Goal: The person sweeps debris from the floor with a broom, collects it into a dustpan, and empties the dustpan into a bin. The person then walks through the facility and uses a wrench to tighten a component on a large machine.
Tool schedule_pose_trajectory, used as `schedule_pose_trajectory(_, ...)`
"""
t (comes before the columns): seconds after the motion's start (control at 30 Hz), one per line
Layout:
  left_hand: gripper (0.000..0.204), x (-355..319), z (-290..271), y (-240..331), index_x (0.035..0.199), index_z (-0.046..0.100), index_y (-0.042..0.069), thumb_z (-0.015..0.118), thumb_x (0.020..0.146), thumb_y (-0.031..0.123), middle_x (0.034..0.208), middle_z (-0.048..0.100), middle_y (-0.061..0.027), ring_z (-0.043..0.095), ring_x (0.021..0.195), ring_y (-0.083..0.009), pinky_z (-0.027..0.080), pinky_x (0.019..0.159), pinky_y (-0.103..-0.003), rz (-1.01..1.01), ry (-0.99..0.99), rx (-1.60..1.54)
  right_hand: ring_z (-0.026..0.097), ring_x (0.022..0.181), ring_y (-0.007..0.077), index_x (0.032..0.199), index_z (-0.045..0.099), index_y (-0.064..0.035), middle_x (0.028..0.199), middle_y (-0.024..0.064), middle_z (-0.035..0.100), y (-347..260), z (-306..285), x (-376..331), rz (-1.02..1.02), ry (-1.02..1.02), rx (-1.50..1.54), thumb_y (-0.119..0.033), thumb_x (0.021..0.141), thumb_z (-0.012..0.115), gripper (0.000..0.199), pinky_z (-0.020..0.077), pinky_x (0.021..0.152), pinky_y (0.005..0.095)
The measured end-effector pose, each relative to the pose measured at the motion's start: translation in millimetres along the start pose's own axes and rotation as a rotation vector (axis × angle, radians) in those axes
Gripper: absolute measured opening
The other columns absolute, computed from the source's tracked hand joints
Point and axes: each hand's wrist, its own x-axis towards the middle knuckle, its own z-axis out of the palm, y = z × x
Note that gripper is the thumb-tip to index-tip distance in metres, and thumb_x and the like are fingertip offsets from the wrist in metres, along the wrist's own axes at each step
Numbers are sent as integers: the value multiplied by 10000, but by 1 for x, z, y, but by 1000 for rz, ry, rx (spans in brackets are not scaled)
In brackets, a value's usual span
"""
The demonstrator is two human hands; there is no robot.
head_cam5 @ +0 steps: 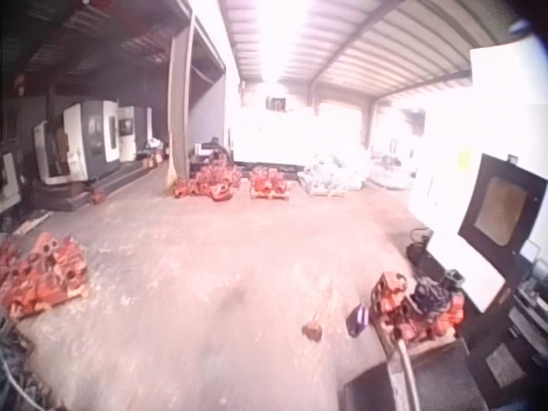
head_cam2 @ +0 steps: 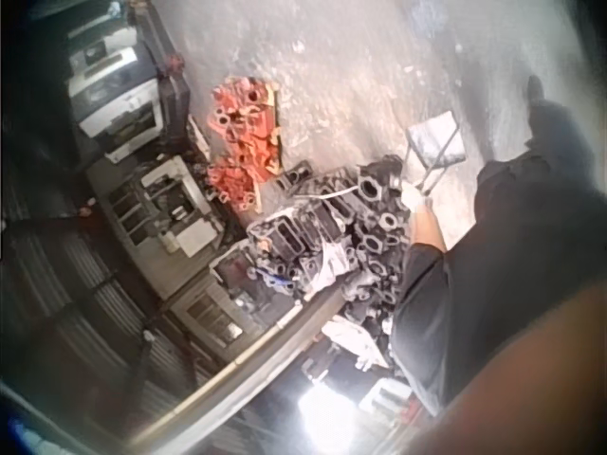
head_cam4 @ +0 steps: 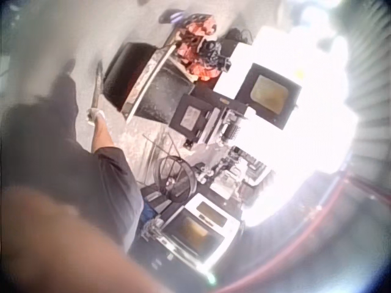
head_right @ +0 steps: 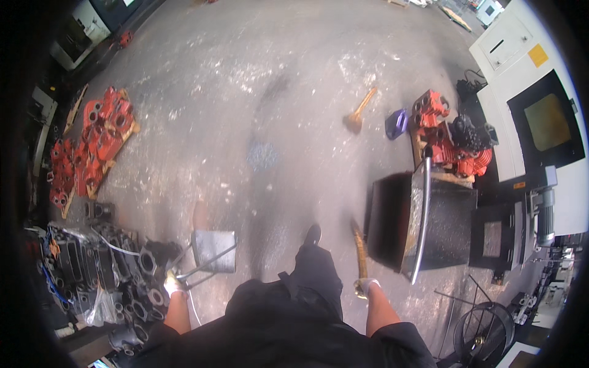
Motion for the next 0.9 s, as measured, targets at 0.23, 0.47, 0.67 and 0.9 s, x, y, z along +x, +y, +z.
schedule_pose_trajectory(0.23, 547, -82, 131, 77, 1238, 536, 96, 601, 875, 500, 1054, 587, -87, 589, 855, -287, 372, 829, -715, -112, 117, -63, 619, 523, 225, 738, 658, -48, 626, 80, 618, -259, -34, -18, -320, -15, 47, -104, 748, 746, 105, 491, 446, 360)
schedule_pose_trajectory(0.47, 535, -50, 291, 121, 1245, 576, 88, 616, 886, 483, 1048, 622, -97, 592, 866, -277, 393, 877, -671, -174, 129, -168, 556, 491, 191, 936, 608, -28, 645, 86, 592, -499, -55, -54, -473, 138, -303, -71, 864, 619, 84, 442, 399, 353)
schedule_pose_trajectory(0.67, 535, -14, 444, 197, 1224, 577, 45, 607, 894, 465, 1028, 635, -126, 613, 841, -306, 372, 862, -730, -309, 63, -90, 502, 474, 175, 1087, 540, -44, 639, 50, 536, -672, -54, -98, -478, 135, -386, -84, 873, 593, 223, 408, 397, 337)
schedule_pose_trajectory(0.9, 520, -36, 602, 340, 1159, 565, -40, 596, 918, 420, 848, 616, -146, 589, 641, -261, 519, 593, -482, -209, 100, 132, 533, 475, 190, 960, 602, -55, 639, 67, 569, -856, -89, -72, -322, 249, -481, -88, 856, 614, 110, 416, 395, 348)
